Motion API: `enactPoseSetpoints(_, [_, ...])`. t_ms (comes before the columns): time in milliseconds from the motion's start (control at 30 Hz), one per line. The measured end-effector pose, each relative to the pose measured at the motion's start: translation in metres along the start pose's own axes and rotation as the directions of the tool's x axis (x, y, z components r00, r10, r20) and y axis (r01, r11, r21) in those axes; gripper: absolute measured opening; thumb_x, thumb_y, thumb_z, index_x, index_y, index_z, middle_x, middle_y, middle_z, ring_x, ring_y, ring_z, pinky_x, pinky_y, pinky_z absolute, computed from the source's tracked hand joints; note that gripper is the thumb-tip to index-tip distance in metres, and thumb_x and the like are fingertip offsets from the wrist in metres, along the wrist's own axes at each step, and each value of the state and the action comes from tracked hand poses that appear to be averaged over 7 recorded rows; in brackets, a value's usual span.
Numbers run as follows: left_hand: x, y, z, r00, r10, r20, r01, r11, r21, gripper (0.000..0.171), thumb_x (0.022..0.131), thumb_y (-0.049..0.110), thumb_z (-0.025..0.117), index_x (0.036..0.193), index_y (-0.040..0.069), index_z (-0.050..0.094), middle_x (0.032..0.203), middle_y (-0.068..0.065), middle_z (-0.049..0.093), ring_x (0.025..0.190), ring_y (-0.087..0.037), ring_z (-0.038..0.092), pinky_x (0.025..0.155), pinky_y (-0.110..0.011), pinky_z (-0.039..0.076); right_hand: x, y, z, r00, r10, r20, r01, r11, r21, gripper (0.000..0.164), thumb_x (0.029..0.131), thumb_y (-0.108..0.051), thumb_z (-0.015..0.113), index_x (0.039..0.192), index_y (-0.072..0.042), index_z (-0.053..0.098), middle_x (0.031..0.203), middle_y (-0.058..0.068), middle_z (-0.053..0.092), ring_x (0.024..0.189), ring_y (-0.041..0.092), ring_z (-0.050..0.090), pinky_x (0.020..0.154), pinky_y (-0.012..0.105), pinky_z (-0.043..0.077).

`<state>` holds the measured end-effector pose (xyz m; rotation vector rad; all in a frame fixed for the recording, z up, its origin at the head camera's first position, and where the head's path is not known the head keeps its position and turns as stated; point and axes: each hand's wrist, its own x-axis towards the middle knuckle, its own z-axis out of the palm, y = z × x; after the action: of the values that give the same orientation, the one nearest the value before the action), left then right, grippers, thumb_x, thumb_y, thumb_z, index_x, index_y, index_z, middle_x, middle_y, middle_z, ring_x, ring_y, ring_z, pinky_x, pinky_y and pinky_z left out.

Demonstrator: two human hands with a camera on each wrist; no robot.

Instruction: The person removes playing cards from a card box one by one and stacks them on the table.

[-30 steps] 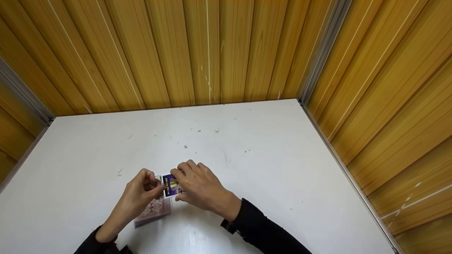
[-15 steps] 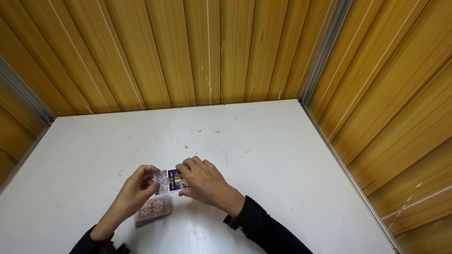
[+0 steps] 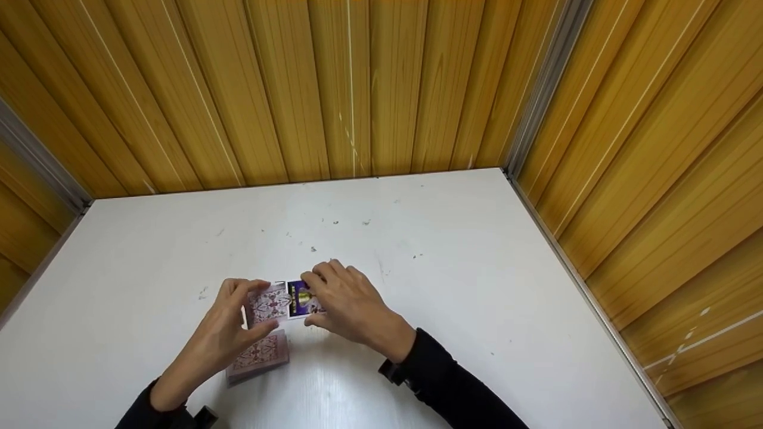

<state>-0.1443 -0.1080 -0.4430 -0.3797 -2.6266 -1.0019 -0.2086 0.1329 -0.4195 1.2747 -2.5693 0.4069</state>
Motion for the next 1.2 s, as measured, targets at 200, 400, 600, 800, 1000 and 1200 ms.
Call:
enactPoseSetpoints(200, [-0.002,-0.002,0.003,0.994,0.102,-0.035,-0.098,0.992,0.083,0.072,0.065,0.012,0.099,0.123,0.001,0.058,0.12,-0.014,0.051,0.102,-0.024,0.057,0.081,-0.04,0.056,0.0,-0.003,0.0,1.0,-0.003,0.013,0.003,1.0,-0.001,0.076,0.079,-0.045,0.089,0.14,-0.01,0.06,0.128,0.005,0.061,0.116,0.02,0.059,0.094,0.039,0.055])
enactPoseSetpoints(400, [-0.002,-0.003,0.0,0.988,0.148,-0.052,-0.14,0.98,0.142,0.073,0.07,0.014,0.097,0.133,0.002,0.06,0.113,-0.012,0.055,0.091,-0.019,0.055,0.071,-0.034,0.054,0.0,0.002,-0.005,1.0,0.007,-0.01,-0.006,1.0,0.014,0.075,0.079,-0.043,0.089,0.139,-0.009,0.06,0.128,0.005,0.062,0.114,0.021,0.06,0.092,0.038,0.055])
enactPoseSetpoints(600, [0.0,-0.004,-0.012,0.994,0.1,-0.038,-0.092,0.981,0.172,0.072,0.073,0.014,0.095,0.136,0.003,0.061,0.114,-0.013,0.057,0.089,-0.019,0.054,0.069,-0.032,0.052,-0.001,0.011,-0.013,0.998,0.035,-0.047,-0.033,0.999,0.029,0.074,0.079,-0.04,0.091,0.138,-0.007,0.061,0.127,0.008,0.062,0.112,0.022,0.061,0.086,0.038,0.056])
enactPoseSetpoints(800, [0.001,-0.007,-0.028,0.999,0.049,0.02,-0.052,0.981,0.189,0.069,0.074,0.01,0.094,0.134,0.001,0.06,0.118,-0.015,0.062,0.092,-0.023,0.06,0.072,-0.038,0.054,-0.002,0.02,-0.021,0.995,0.057,-0.086,-0.055,0.998,0.024,0.072,0.079,-0.039,0.091,0.136,-0.005,0.062,0.126,0.009,0.063,0.112,0.023,0.062,0.084,0.038,0.057])
enactPoseSetpoints(1000, [-0.002,-0.008,-0.032,0.975,-0.09,0.202,0.045,0.975,0.218,0.068,0.076,0.013,0.092,0.133,0.0,0.059,0.121,-0.019,0.064,0.103,-0.033,0.064,0.079,-0.046,0.058,-0.002,0.028,-0.024,0.992,0.069,-0.105,-0.067,0.997,0.023,0.071,0.079,-0.038,0.091,0.134,-0.004,0.062,0.126,0.009,0.064,0.112,0.023,0.062,0.082,0.038,0.057])
enactPoseSetpoints(1200, [-0.004,-0.006,-0.029,0.904,-0.199,0.378,0.095,0.956,0.277,0.068,0.075,0.015,0.093,0.131,-0.002,0.059,0.116,-0.02,0.065,0.101,-0.037,0.065,0.078,-0.051,0.057,-0.002,0.032,-0.023,0.992,0.077,-0.101,-0.075,0.997,0.028,0.071,0.079,-0.038,0.091,0.134,-0.004,0.062,0.126,0.01,0.064,0.111,0.023,0.062,0.08,0.039,0.057])
